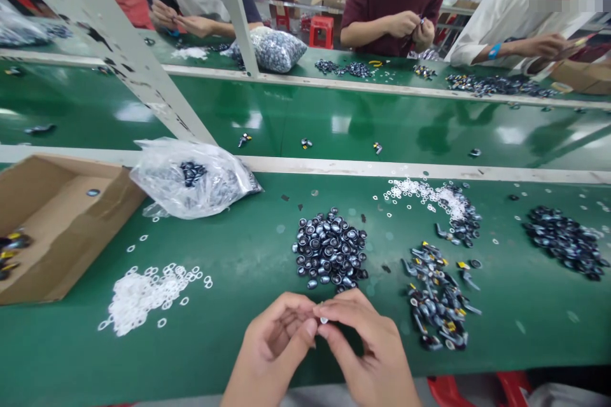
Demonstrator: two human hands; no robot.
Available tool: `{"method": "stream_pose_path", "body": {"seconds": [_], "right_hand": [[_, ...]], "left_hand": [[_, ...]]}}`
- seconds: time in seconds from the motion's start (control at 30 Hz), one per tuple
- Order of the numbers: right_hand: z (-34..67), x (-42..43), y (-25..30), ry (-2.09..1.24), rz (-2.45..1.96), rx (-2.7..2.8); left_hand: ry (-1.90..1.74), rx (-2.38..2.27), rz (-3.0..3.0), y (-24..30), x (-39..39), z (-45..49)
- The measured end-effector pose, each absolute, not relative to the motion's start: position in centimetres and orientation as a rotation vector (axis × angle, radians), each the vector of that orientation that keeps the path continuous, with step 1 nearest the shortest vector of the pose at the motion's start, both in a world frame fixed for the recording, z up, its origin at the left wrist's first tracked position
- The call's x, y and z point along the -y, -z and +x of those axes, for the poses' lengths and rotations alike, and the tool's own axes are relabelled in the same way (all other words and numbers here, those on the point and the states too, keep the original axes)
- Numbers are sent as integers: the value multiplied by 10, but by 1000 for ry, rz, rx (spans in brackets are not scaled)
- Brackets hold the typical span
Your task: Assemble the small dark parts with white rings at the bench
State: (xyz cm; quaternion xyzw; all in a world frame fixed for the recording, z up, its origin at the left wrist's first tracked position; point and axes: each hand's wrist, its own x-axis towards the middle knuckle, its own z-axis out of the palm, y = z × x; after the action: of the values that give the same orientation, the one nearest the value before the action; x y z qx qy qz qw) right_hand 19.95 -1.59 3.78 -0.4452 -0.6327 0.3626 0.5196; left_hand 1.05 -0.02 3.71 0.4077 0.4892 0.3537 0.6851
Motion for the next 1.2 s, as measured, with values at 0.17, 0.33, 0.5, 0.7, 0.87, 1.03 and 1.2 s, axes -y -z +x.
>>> {"method": "stream_pose_path", "body": {"seconds": [0.17, 0.33, 0.5, 0.7, 0.87, 1.03, 1.2], "right_hand": [[199, 19, -31, -797, -1139, 1594], [199, 21, -31, -911, -1073, 1593], [200, 21, -36, -979, -1102, 1596], [203, 17, -41, -838, -1104, 1718], [207, 20, -47, -985, -1046, 1615], [211, 25, -49, -1076, -1142, 1571], [210, 27, -44, -1265, -1273, 1508]], "left_hand": [[-785, -1034, 765, -30, -2, 8], [-787, -961, 670, -33, -8, 8], [-819, -856, 675, -26, -7, 7], [-783, -860, 709, -30, -7, 4], [-803, -898, 894, -37, -8, 5], [-895, -925, 1058, -36, -2, 7], [-1080, -874, 1623, -28, -2, 8]]}}
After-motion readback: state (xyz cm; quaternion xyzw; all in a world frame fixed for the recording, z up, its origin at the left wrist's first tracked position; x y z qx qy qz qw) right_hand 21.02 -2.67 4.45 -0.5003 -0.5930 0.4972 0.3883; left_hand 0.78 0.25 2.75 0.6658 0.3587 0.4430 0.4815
